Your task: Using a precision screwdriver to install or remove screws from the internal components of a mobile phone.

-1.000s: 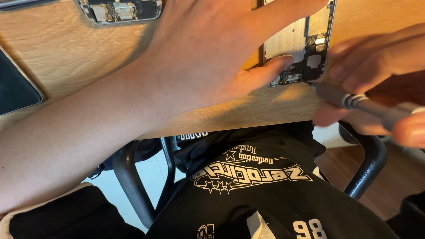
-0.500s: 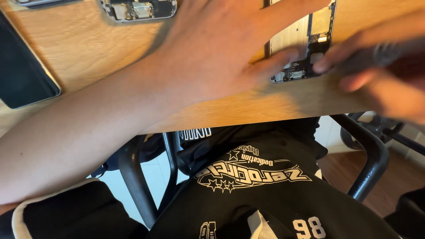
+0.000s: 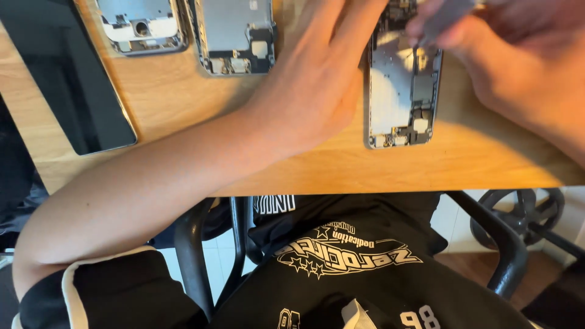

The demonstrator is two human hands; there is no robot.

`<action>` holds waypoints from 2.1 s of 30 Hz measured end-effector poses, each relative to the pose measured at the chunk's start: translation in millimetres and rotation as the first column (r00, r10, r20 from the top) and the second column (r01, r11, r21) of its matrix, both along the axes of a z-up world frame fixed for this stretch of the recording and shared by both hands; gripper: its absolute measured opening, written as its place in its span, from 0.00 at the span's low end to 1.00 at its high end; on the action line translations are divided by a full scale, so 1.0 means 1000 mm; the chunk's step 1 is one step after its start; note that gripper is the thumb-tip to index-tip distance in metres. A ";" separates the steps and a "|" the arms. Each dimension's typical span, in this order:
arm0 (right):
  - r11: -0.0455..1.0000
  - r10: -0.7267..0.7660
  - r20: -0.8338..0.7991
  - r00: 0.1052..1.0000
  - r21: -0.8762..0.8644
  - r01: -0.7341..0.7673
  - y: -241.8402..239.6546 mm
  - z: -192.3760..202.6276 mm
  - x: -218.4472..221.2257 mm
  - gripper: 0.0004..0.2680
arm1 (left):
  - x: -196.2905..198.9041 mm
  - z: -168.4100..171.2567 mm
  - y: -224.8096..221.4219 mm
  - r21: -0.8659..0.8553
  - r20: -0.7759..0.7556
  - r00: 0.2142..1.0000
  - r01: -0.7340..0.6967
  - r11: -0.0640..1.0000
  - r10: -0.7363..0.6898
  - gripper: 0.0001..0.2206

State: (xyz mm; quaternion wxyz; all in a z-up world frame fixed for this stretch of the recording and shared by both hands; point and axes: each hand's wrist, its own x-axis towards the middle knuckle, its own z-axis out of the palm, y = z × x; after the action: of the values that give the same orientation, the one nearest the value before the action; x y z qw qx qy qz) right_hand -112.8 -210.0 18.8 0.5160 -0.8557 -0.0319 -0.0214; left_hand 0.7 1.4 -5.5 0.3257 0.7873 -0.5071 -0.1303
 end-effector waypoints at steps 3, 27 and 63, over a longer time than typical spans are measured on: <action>1.000 0.019 0.015 1.000 0.016 -0.020 -0.001 0.001 0.004 0.07 | 0.002 0.009 0.000 -0.007 0.012 1.000 0.015 1.000 -0.015 0.34; 0.970 -0.120 -0.054 0.991 0.208 0.128 -0.010 -0.016 -0.003 0.17 | 0.003 0.001 -0.002 -0.284 -0.228 0.973 -0.030 0.958 -0.037 0.07; 0.989 -0.104 -0.015 0.994 0.103 0.105 -0.012 -0.015 -0.011 0.16 | 0.004 -0.001 -0.001 -0.388 -0.278 0.960 -0.069 0.919 -0.045 0.04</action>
State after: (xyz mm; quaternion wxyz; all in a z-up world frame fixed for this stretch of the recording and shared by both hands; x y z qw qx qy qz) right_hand -123.6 -222.0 4.3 0.5580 -0.8284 0.0167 -0.0458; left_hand 4.6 -0.1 -6.4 0.5468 0.6823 -0.4664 -0.1342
